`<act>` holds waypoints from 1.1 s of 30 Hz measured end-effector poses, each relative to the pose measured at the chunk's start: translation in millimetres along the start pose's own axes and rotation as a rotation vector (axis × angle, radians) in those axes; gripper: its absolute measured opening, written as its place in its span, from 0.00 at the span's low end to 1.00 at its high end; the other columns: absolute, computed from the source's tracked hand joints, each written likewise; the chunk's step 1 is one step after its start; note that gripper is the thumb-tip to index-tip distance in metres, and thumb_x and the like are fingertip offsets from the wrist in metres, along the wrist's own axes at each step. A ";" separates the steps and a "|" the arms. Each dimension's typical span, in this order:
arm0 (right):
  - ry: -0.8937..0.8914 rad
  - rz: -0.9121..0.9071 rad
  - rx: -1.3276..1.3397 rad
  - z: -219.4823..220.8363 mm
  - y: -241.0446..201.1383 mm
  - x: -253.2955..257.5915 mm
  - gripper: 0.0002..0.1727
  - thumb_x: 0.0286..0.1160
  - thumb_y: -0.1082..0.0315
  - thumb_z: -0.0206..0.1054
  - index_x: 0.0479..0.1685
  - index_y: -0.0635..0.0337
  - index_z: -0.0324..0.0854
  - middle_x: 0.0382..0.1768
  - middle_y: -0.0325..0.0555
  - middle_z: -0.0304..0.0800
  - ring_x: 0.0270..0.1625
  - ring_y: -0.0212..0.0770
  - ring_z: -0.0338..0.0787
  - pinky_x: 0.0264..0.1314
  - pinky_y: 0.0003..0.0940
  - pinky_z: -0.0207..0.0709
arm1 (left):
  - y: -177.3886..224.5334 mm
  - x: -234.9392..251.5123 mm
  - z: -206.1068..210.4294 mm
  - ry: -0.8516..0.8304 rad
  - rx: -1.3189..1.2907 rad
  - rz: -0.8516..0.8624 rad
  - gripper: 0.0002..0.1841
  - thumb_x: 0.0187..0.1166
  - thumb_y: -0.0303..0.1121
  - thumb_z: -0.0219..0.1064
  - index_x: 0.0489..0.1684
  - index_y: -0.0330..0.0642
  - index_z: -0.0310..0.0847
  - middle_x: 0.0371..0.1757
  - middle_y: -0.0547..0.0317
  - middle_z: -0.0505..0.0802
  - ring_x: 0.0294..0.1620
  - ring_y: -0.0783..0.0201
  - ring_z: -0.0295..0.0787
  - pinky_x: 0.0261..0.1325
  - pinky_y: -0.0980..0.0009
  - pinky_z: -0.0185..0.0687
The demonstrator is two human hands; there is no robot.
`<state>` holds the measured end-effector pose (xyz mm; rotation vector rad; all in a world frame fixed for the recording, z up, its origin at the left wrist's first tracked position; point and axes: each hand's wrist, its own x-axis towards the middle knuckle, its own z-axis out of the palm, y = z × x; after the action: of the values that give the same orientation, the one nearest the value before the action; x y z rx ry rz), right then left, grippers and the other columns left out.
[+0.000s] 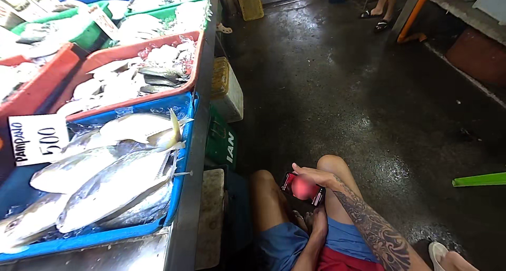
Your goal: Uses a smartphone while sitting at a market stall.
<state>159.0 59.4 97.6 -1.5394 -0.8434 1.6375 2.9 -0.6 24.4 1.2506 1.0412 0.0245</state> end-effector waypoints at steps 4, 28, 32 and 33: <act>0.006 -0.014 0.008 0.6 -1.0 -1.9 0.48 0.86 0.30 0.25 0.69 0.60 0.79 0.57 0.52 0.89 0.58 0.41 0.89 0.65 0.44 0.81 | 1.3 -0.7 -0.9 -0.013 0.008 0.001 0.26 0.96 0.40 0.41 0.76 0.33 0.77 0.79 0.45 0.82 0.83 0.56 0.72 0.87 0.56 0.60; 0.248 -0.179 0.158 0.1 -4.1 0.3 0.39 0.94 0.41 0.30 0.62 0.62 0.81 0.51 0.50 0.90 0.56 0.38 0.90 0.63 0.40 0.83 | -15.9 11.2 1.3 -0.015 0.008 -0.116 0.36 0.92 0.59 0.41 0.66 0.34 0.83 0.66 0.38 0.89 0.73 0.47 0.82 0.78 0.46 0.72; 0.259 -0.163 0.175 0.4 -5.4 -1.6 0.39 0.94 0.41 0.30 0.65 0.62 0.80 0.55 0.51 0.90 0.59 0.38 0.90 0.66 0.39 0.82 | -16.5 12.3 1.5 -0.015 0.005 -0.113 0.36 0.93 0.58 0.41 0.65 0.34 0.84 0.66 0.37 0.89 0.73 0.47 0.82 0.78 0.46 0.71; 0.262 -0.162 0.177 0.3 -5.3 -1.3 0.39 0.94 0.41 0.30 0.66 0.62 0.79 0.56 0.51 0.90 0.60 0.38 0.89 0.66 0.39 0.82 | -16.3 12.3 1.9 -0.010 -0.003 -0.108 0.35 0.93 0.58 0.41 0.64 0.34 0.84 0.65 0.37 0.89 0.72 0.47 0.83 0.77 0.46 0.72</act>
<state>159.1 61.1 102.7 -1.4806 -0.6455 1.3231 2.9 -1.6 3.9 1.1889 1.0982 -0.0635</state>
